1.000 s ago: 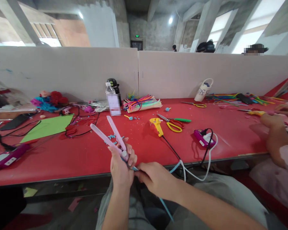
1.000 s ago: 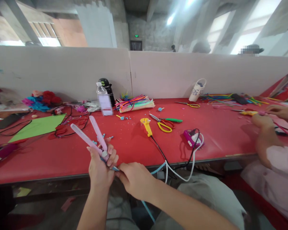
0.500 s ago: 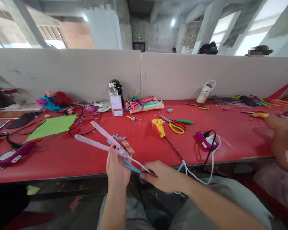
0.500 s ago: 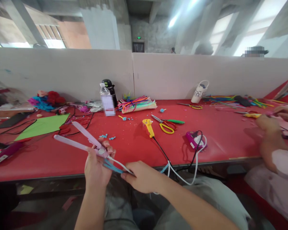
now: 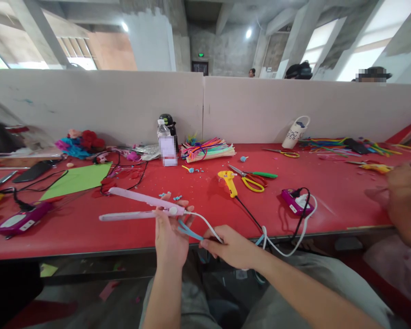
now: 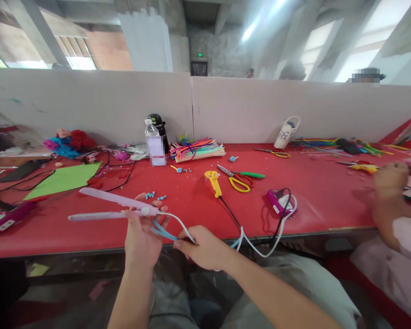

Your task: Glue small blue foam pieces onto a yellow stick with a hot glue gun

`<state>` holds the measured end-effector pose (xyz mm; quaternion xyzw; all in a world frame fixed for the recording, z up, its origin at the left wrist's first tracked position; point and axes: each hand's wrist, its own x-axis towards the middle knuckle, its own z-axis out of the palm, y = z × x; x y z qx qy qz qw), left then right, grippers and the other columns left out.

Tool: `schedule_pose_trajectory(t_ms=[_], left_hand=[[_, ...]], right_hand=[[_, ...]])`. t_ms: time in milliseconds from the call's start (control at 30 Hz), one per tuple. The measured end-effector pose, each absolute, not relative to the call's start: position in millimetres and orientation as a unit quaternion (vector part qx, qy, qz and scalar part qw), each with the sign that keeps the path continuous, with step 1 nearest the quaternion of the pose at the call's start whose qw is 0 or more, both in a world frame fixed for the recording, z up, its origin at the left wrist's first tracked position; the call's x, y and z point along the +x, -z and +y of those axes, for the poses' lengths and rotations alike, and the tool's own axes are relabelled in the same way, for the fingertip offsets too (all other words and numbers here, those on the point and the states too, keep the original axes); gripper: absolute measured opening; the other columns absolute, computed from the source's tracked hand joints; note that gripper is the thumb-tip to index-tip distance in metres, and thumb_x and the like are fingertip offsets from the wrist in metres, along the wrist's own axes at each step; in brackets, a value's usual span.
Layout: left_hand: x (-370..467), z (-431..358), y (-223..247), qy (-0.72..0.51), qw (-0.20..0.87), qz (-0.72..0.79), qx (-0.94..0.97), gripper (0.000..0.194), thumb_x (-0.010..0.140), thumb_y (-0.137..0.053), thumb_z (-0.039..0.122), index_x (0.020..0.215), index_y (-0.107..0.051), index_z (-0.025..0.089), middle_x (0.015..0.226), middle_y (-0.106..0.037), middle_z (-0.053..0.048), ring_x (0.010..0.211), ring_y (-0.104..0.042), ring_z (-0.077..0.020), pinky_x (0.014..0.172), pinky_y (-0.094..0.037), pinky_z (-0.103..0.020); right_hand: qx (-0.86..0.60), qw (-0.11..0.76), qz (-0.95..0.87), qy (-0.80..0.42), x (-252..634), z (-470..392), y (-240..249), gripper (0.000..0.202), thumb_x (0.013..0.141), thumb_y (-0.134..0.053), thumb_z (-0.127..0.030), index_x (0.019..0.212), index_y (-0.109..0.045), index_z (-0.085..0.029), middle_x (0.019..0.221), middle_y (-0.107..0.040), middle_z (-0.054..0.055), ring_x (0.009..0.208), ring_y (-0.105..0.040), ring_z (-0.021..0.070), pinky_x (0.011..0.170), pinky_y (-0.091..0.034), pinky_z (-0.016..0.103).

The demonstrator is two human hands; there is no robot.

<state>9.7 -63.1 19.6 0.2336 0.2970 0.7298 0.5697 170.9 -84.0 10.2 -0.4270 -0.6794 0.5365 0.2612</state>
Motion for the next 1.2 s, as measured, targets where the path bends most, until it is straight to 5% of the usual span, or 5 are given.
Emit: schedule_pose_trajectory(t_ms=[133, 400, 667, 933, 1200], left_hand=[[19.8, -66.1, -18.2, -0.71, 0.585, 0.32, 0.227, 0.049, 0.082, -0.063, 0.064, 0.117, -0.061, 0.029, 0.1, -0.069, -0.003, 0.09, -0.07, -0.019, 0.068, -0.058, -0.029], [37.1, -69.8, -23.0, -0.716, 0.599, 0.283, 0.22, 0.046, 0.083, -0.067, 0.057, 0.116, -0.062, 0.026, 0.075, -0.057, 0.003, 0.047, -0.038, -0.0041, 0.039, -0.032, -0.015], [35.8, -73.0, -26.7, -0.708, 0.596, 0.308, 0.22, 0.048, 0.08, -0.07, 0.058, 0.114, -0.063, 0.025, 0.079, -0.057, 0.004, 0.046, -0.033, -0.0023, 0.039, -0.033, -0.015], [11.7, -70.6, -36.8, -0.749, 0.534, 0.307, 0.243, 0.054, 0.069, -0.075, 0.064, 0.098, -0.067, 0.02, 0.061, -0.041, 0.007, 0.046, -0.03, -0.0034, 0.04, -0.031, -0.016], [-20.0, -68.6, -51.1, -0.791, 0.471, 0.303, 0.245, 0.053, 0.066, -0.075, 0.067, 0.087, -0.063, 0.019, 0.059, -0.04, 0.008, 0.044, -0.027, -0.0032, 0.037, -0.028, -0.015]], right_hand=[[-0.421, 0.259, -0.664, -0.561, 170.2, -82.1, -10.6, 0.036, 0.093, -0.057, -0.042, 0.068, -0.064, -0.016, 0.056, -0.058, -0.004, 0.046, -0.045, 0.0074, 0.046, -0.033, 0.019], [-0.415, 0.282, -0.633, -0.589, 169.6, -76.3, -6.8, 0.036, 0.088, -0.063, -0.048, 0.077, -0.069, -0.015, 0.066, -0.069, 0.0, 0.043, -0.049, 0.0082, 0.044, -0.038, 0.02], [-0.42, 0.419, -0.727, -0.345, 176.5, -83.6, -33.4, 0.053, 0.085, -0.072, -0.037, 0.132, -0.057, -0.019, 0.129, -0.064, 0.012, 0.115, -0.06, 0.0227, 0.1, -0.045, 0.035], [-0.447, 0.231, -0.762, -0.409, 210.9, -85.5, -67.0, 0.026, 0.098, -0.052, -0.036, 0.082, -0.063, -0.019, 0.062, -0.06, -0.003, 0.057, -0.053, 0.0114, 0.054, -0.038, 0.022], [-0.541, 0.168, -0.811, -0.146, 300.5, -107.2, -102.8, 0.019, 0.093, -0.058, -0.033, 0.086, -0.073, -0.024, 0.078, -0.072, 0.004, 0.081, -0.063, 0.0209, 0.079, -0.043, 0.032]])
